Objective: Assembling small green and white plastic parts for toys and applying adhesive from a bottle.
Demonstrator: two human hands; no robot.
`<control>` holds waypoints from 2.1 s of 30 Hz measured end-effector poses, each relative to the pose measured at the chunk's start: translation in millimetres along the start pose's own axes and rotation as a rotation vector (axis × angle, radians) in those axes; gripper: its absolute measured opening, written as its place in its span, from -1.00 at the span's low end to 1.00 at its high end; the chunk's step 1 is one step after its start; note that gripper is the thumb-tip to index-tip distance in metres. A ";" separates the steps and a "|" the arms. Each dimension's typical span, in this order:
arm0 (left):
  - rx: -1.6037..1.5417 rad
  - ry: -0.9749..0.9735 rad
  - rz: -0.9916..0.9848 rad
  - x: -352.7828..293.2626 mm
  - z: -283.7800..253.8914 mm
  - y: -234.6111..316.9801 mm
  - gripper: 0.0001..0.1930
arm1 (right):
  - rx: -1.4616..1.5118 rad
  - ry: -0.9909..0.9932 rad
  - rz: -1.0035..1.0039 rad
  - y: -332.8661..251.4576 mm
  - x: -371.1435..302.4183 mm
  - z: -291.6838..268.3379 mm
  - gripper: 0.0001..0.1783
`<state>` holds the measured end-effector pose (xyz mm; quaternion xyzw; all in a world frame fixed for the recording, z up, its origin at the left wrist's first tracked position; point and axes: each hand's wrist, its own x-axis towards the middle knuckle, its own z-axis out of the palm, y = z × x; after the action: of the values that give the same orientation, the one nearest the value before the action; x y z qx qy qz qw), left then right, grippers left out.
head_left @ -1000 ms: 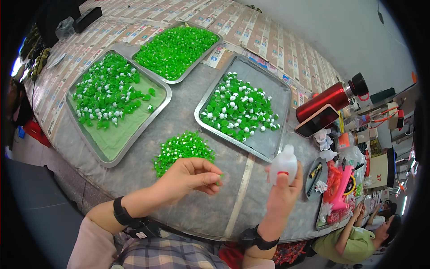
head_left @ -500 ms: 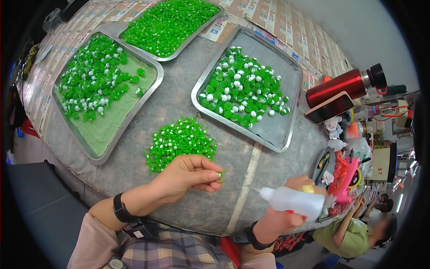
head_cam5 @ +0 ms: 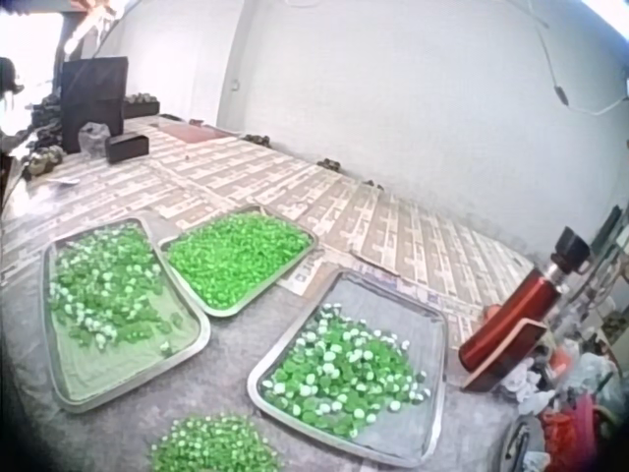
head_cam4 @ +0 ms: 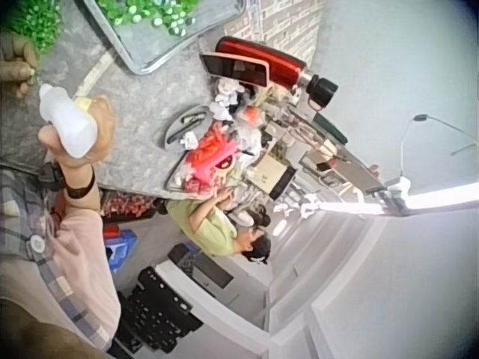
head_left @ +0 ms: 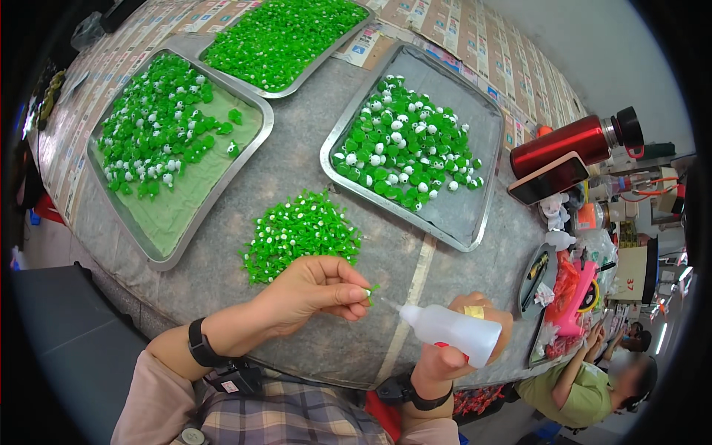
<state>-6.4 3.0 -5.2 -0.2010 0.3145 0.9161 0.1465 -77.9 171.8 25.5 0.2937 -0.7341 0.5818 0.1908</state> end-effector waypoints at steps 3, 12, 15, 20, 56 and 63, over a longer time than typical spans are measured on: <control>-0.007 -0.006 0.002 -0.4 -0.7 -0.5 -0.91 | -0.019 0.065 0.010 -2.7 -1.0 5.5 -0.27; 0.008 -0.037 -0.015 -0.4 -2.4 -0.6 -0.84 | -0.012 -0.065 0.016 -0.3 -1.2 -2.2 -0.28; 0.013 -0.038 -0.019 -0.4 -2.3 -0.9 -0.84 | 0.031 0.047 0.047 -5.7 0.1 4.4 -0.29; 0.017 -0.037 -0.012 -0.9 -3.4 -1.4 -0.83 | 0.110 0.088 0.100 -3.9 1.7 1.4 -0.31; 0.246 0.052 0.335 -5.4 1.7 -2.8 -0.92 | -0.011 0.147 0.089 2.6 0.6 4.7 -0.30; 0.209 0.067 0.324 -4.3 0.1 -4.5 -0.87 | 0.140 0.138 0.447 30.5 32.7 -49.8 -0.54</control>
<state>-0.8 5.9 -5.5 -0.1616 0.4409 0.8829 0.0069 -125.6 217.7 35.6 0.0960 -0.7239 0.6777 0.0861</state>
